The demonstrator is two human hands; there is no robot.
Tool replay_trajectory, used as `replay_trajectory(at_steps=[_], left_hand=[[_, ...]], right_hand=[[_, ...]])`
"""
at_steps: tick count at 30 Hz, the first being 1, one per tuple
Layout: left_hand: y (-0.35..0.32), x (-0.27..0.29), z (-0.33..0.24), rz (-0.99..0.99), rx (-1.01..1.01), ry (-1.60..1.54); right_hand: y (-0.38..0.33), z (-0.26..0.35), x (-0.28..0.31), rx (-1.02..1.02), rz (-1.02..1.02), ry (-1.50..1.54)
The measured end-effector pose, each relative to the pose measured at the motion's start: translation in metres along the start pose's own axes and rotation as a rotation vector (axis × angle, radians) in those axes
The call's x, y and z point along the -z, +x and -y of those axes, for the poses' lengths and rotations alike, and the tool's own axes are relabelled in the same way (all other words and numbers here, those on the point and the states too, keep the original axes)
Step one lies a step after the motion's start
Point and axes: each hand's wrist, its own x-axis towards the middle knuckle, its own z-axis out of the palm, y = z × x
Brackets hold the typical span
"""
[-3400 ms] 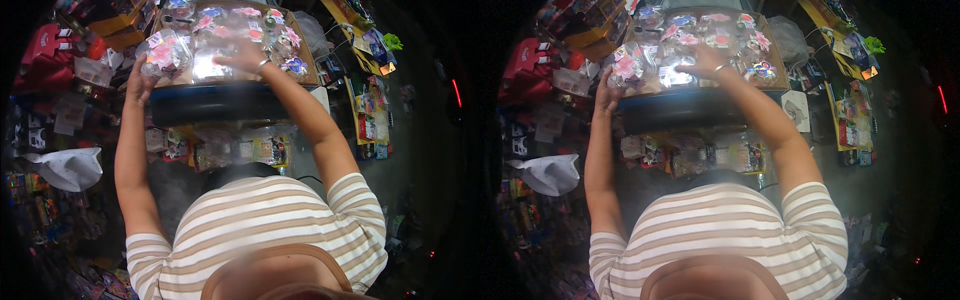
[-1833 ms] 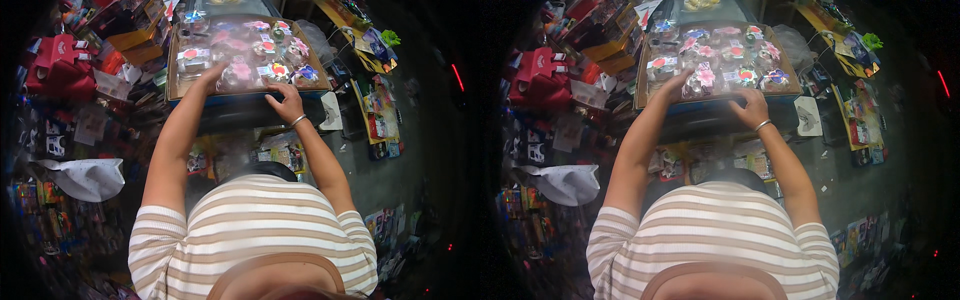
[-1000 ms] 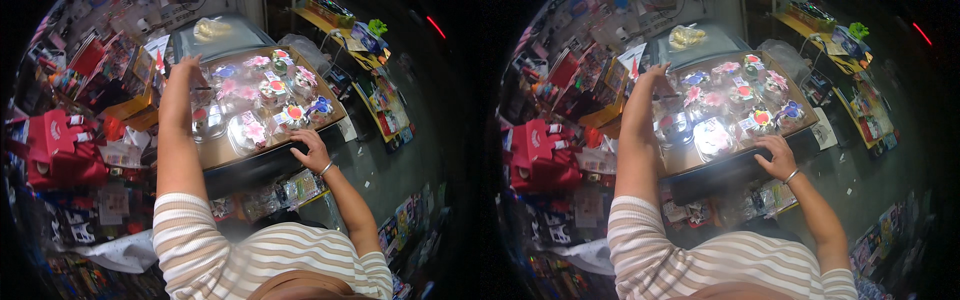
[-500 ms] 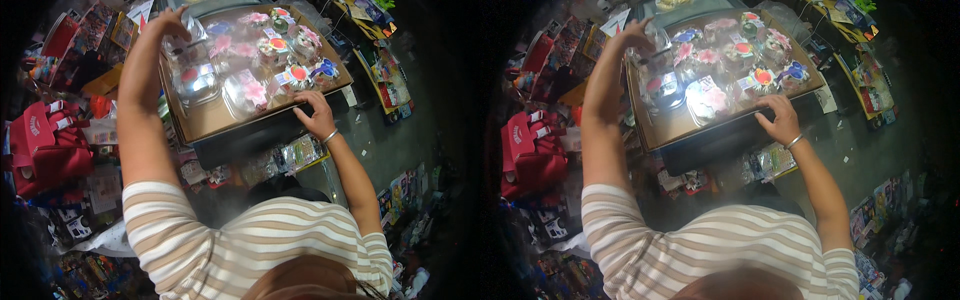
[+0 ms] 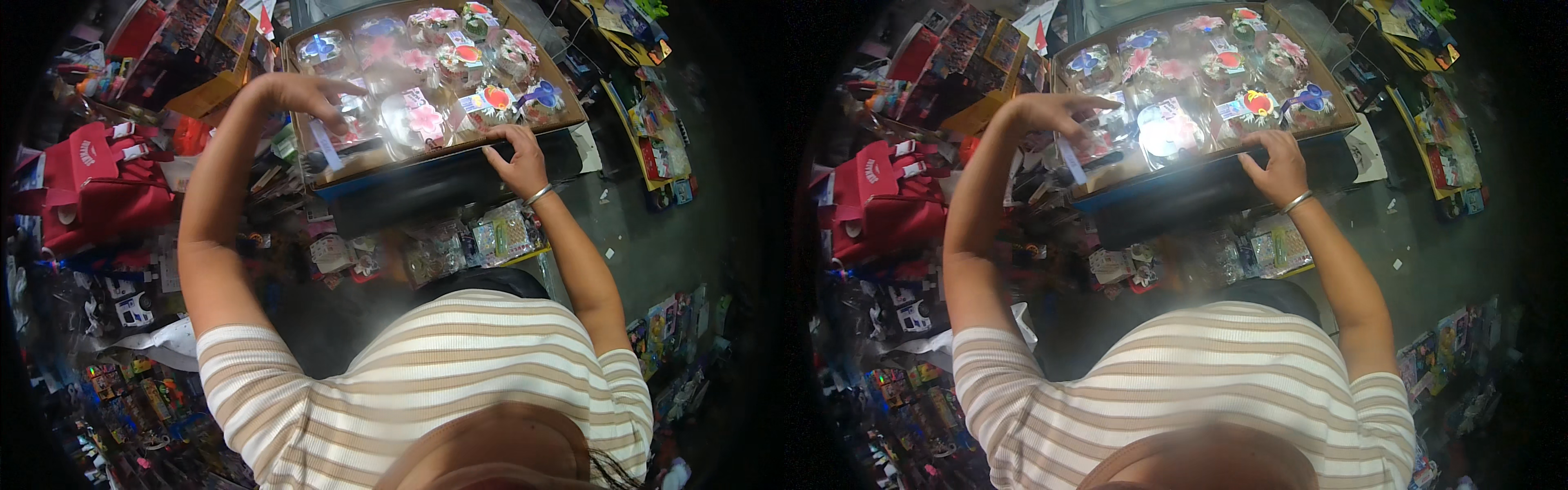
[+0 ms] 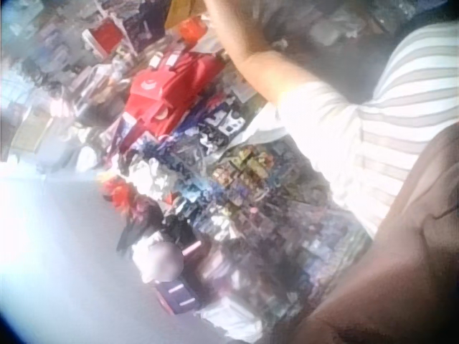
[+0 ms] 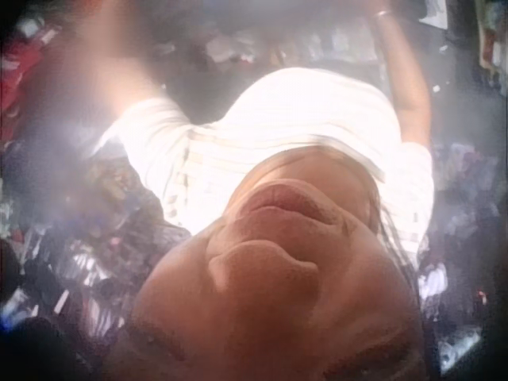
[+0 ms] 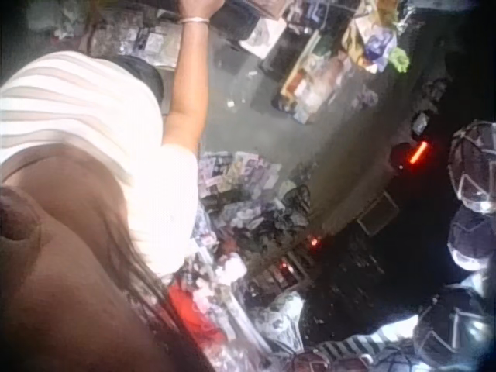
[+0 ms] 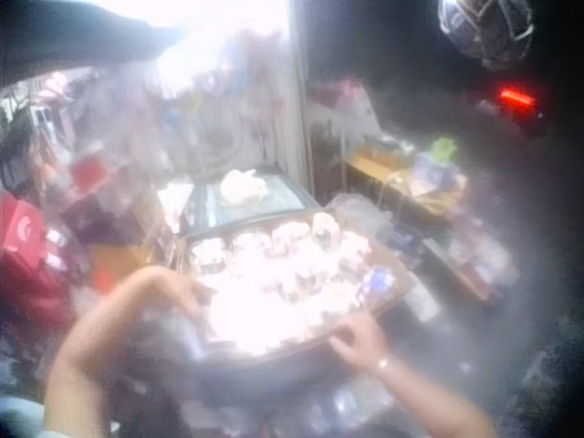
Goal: The person organizes stationery items in a store. They pick up various items from a display box and a table, including plastic containers and packaged goods, and place them on shelves. The person also handles a yellow board and a plastic bag.
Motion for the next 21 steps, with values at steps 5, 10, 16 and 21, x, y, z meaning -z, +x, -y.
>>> replay_trajectory(at_steps=[5,10,16,21], left_hand=[[0.022,-0.014,0.006,-0.203,0.069,0.165],[0.037,-0.036,0.008,-0.393,0.083,0.548],[0.049,-0.076,0.042,-0.682,-0.11,0.84],[0.045,-0.09,0.069,-0.832,-0.254,0.702]], right_hand=[[-0.002,-0.003,0.001,0.05,-0.022,0.017],[-0.004,-0.005,0.002,0.051,-0.016,0.039],[-0.006,-0.008,0.001,0.121,-0.031,0.029],[-0.007,-0.012,0.0,0.086,-0.041,0.029]])
